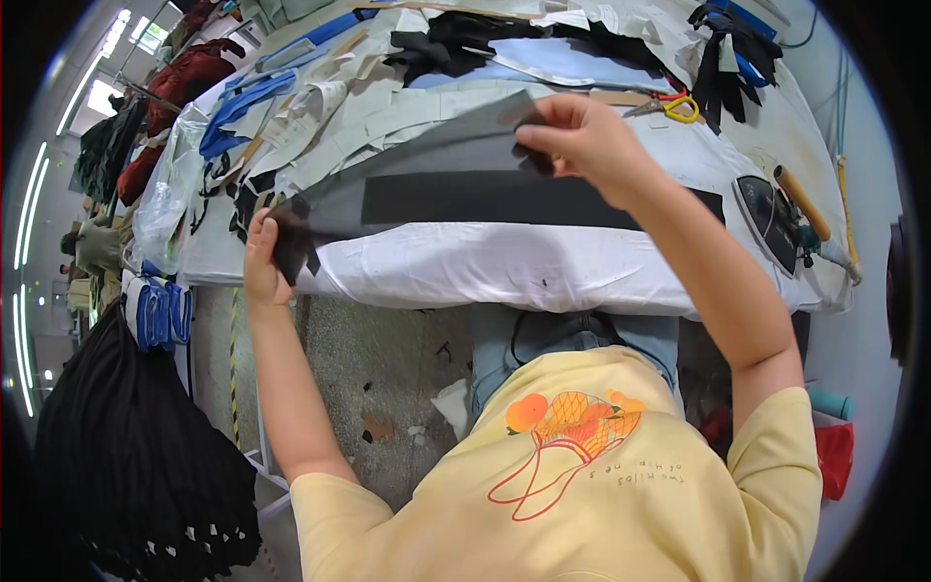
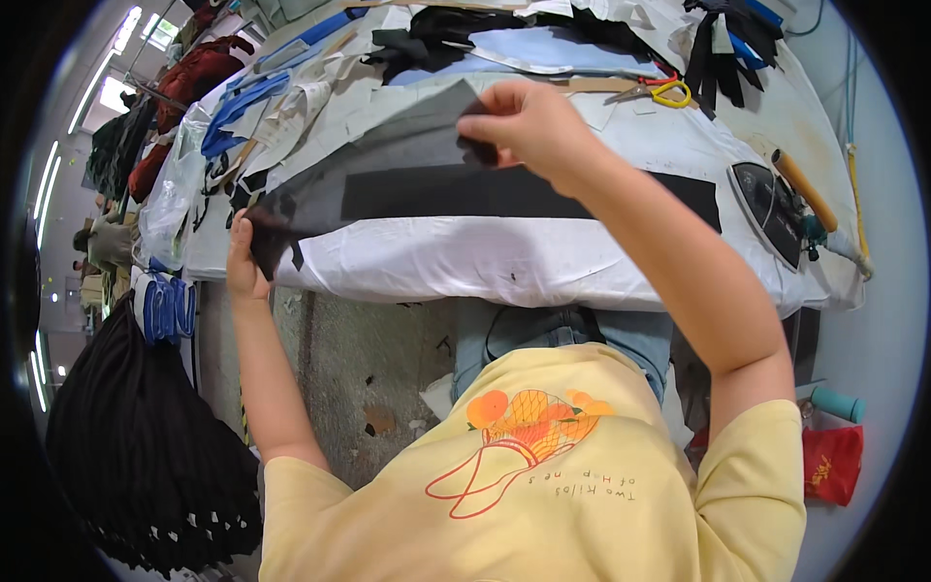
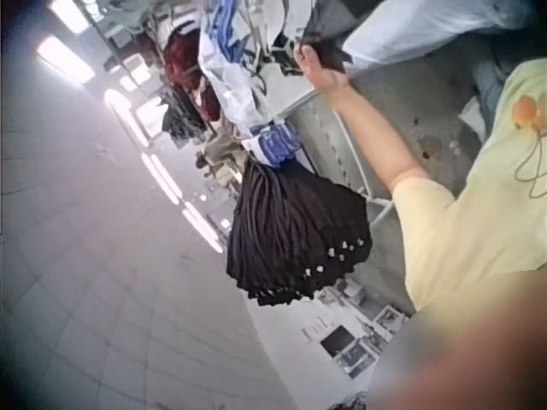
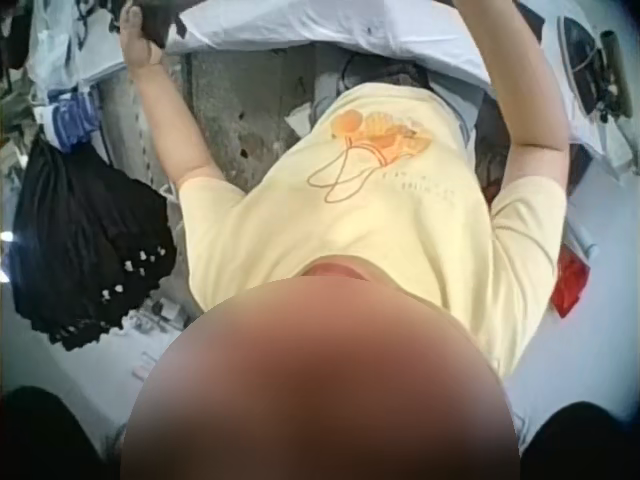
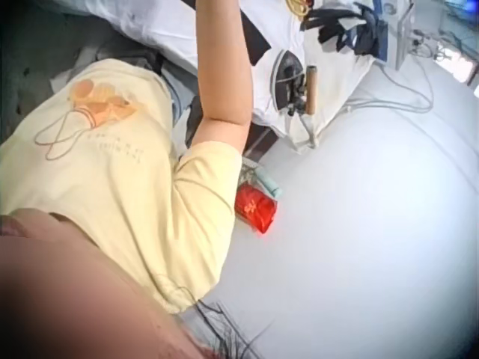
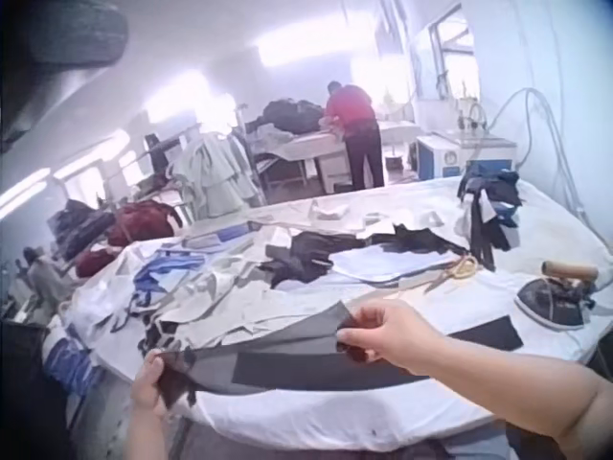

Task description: Smoothing out and shaping black fabric strips using an iron and a ruler on a workbench.

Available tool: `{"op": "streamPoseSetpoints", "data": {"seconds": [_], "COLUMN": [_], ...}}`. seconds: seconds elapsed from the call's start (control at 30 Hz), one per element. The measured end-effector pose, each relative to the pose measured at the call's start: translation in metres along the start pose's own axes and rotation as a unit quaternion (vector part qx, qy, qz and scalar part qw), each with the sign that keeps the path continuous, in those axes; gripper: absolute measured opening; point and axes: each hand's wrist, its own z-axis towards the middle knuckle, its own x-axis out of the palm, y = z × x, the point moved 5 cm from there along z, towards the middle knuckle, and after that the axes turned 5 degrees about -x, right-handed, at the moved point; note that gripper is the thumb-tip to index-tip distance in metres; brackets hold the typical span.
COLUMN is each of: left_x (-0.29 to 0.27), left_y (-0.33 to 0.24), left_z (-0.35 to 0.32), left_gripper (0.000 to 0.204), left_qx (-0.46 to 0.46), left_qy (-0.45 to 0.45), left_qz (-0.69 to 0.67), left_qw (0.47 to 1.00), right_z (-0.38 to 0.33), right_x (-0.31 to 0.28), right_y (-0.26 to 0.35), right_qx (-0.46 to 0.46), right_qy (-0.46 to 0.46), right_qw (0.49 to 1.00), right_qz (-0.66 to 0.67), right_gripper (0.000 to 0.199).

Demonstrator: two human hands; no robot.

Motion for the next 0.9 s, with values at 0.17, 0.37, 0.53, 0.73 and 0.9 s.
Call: {"op": "streamPoseSetpoints", "data": {"seconds": [0.17, 0.37, 0.53, 0.73, 0.9], "left_x": [-0.002, 0.006, 0.000, -0.007, -0.011], "left_y": [0.012, 0.022, 0.043, 0.066, 0.070], "left_z": [0.029, 0.067, 0.081, 0.086, 0.083], "left_gripper": [0.020, 0.019, 0.022, 0.022, 0.025], "left_qx": [-0.026, -0.013, -0.003, -0.005, -0.016], "left_qy": [-0.087, -0.127, -0.100, -0.088, -0.097], "left_qz": [0.089, 0.317, 0.379, 0.442, 0.452], "left_qw": [0.992, 0.940, 0.920, 0.893, 0.887], "right_z": [0.001, 0.003, 0.006, 0.005, -0.005], "right_x": [0.014, 0.010, 0.008, 0.006, -0.008], "right_y": [-0.057, -0.089, -0.101, -0.113, -0.112], "right_qx": [0.089, 0.118, 0.148, 0.159, 0.119], "right_qy": [-0.032, -0.051, -0.051, -0.062, -0.078], "right_qw": [0.995, 0.989, 0.979, 0.971, 0.958], "right_qz": [-0.016, -0.078, -0.127, -0.166, -0.249], "right_gripper": [0.016, 0.016, 0.017, 0.017, 0.017]}}
